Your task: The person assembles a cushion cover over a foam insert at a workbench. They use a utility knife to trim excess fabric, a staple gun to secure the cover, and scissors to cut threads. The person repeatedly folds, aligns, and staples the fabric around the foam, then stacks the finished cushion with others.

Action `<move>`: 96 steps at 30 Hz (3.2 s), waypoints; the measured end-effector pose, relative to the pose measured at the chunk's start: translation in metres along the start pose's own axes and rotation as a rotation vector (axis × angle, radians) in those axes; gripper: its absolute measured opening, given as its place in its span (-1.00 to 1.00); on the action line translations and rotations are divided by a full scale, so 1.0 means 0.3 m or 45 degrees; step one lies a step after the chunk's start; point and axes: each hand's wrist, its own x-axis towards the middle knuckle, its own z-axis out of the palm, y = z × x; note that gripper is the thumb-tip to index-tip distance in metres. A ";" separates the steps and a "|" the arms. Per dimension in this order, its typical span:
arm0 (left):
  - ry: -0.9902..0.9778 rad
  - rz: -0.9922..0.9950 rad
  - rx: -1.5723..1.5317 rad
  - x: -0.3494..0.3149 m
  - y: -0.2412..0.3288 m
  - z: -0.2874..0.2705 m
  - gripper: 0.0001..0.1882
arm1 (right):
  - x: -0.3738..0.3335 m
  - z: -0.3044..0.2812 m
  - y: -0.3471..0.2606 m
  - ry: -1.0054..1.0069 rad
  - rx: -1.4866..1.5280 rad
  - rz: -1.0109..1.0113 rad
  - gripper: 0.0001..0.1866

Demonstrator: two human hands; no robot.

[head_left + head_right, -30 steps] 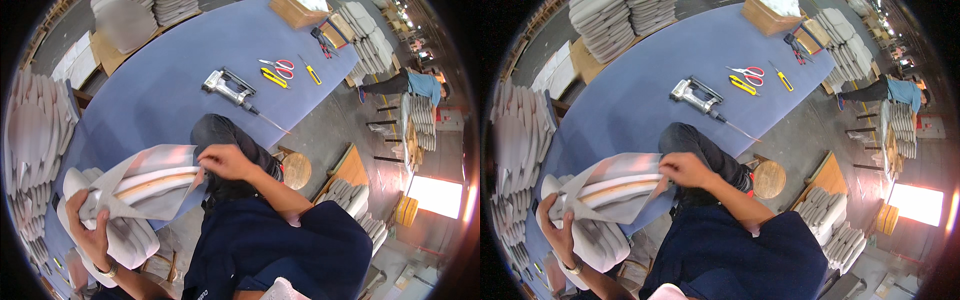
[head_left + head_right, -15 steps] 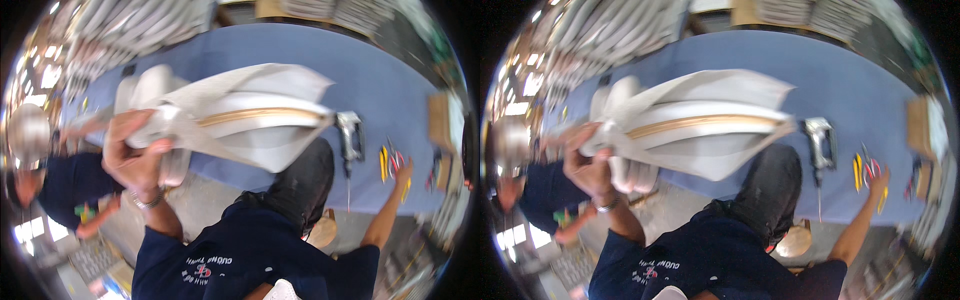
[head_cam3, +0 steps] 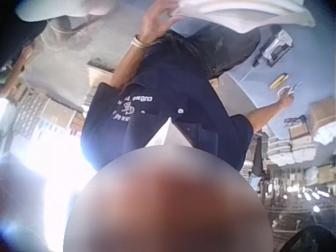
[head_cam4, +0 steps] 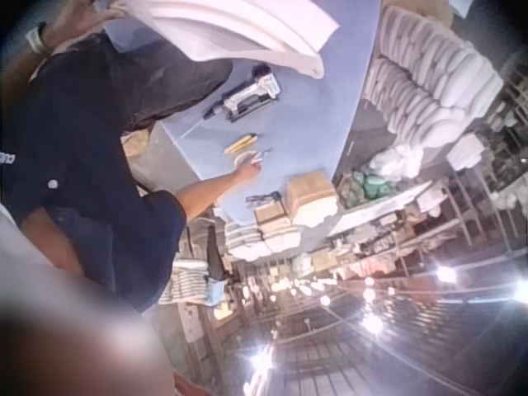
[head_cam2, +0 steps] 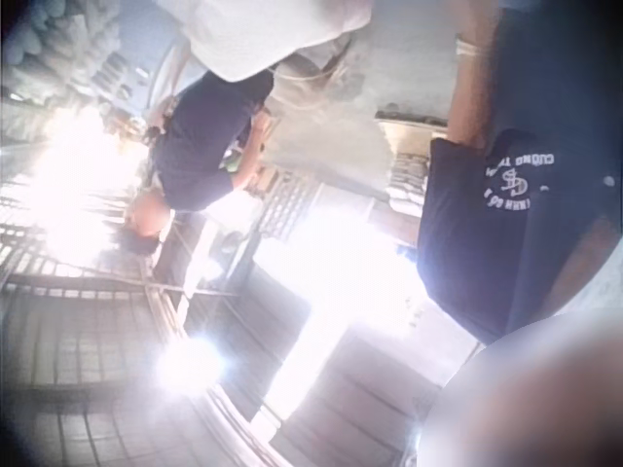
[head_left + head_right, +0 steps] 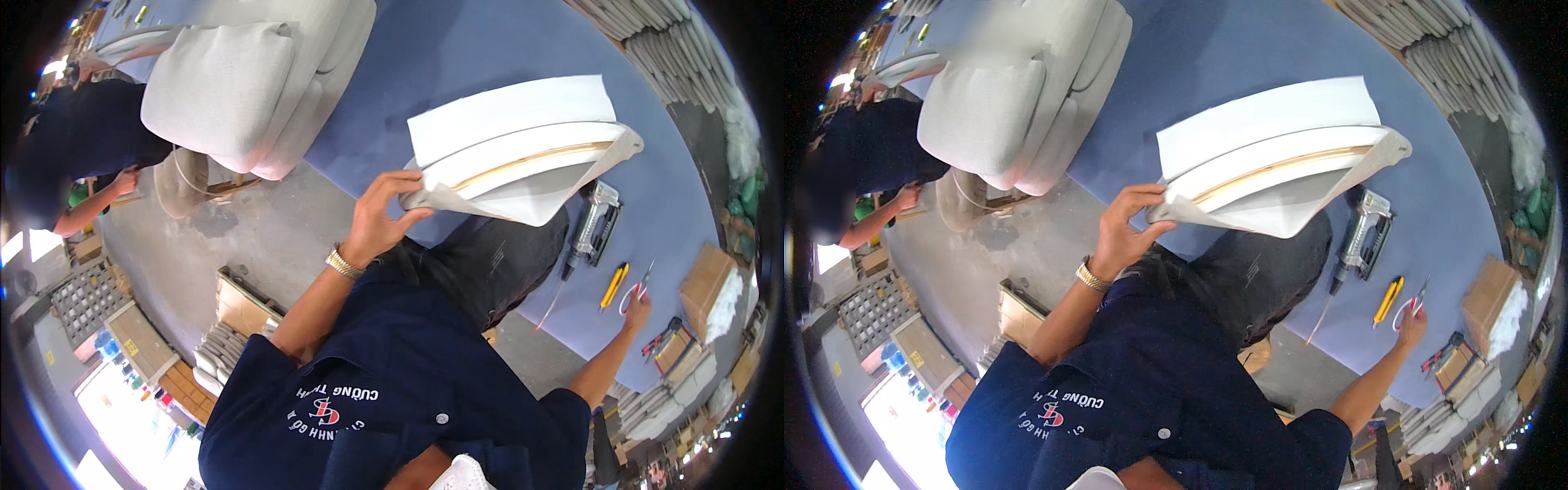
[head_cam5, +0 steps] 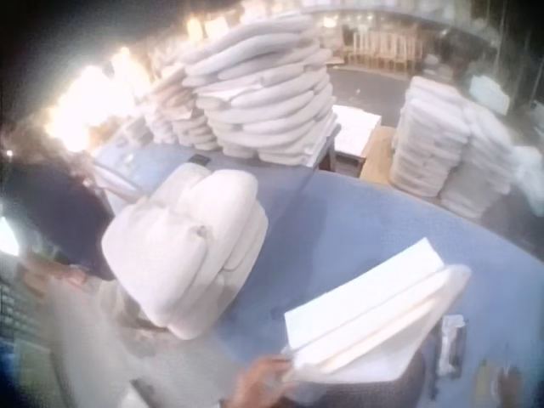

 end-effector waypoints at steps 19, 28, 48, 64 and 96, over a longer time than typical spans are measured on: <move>-0.470 0.191 0.637 0.052 -0.011 -0.054 -0.14 | -0.432 -0.098 -1.815 0.082 0.782 -1.057 -0.58; -0.614 0.425 0.498 0.183 0.328 -0.424 -0.49 | -0.456 -0.331 -1.984 0.133 0.876 -1.126 -0.66; 0.533 0.492 0.320 0.571 0.272 -0.392 -0.52 | -0.516 -0.225 -2.159 -0.385 1.535 -0.910 -0.65; 0.139 0.727 -0.362 0.634 0.549 -0.373 -0.53 | -0.938 -0.459 -1.997 -0.072 1.591 -0.854 -0.59; 0.365 -0.752 -0.266 -0.008 0.048 -0.063 0.04 | -0.749 -0.134 -2.077 0.075 0.754 -1.108 -0.56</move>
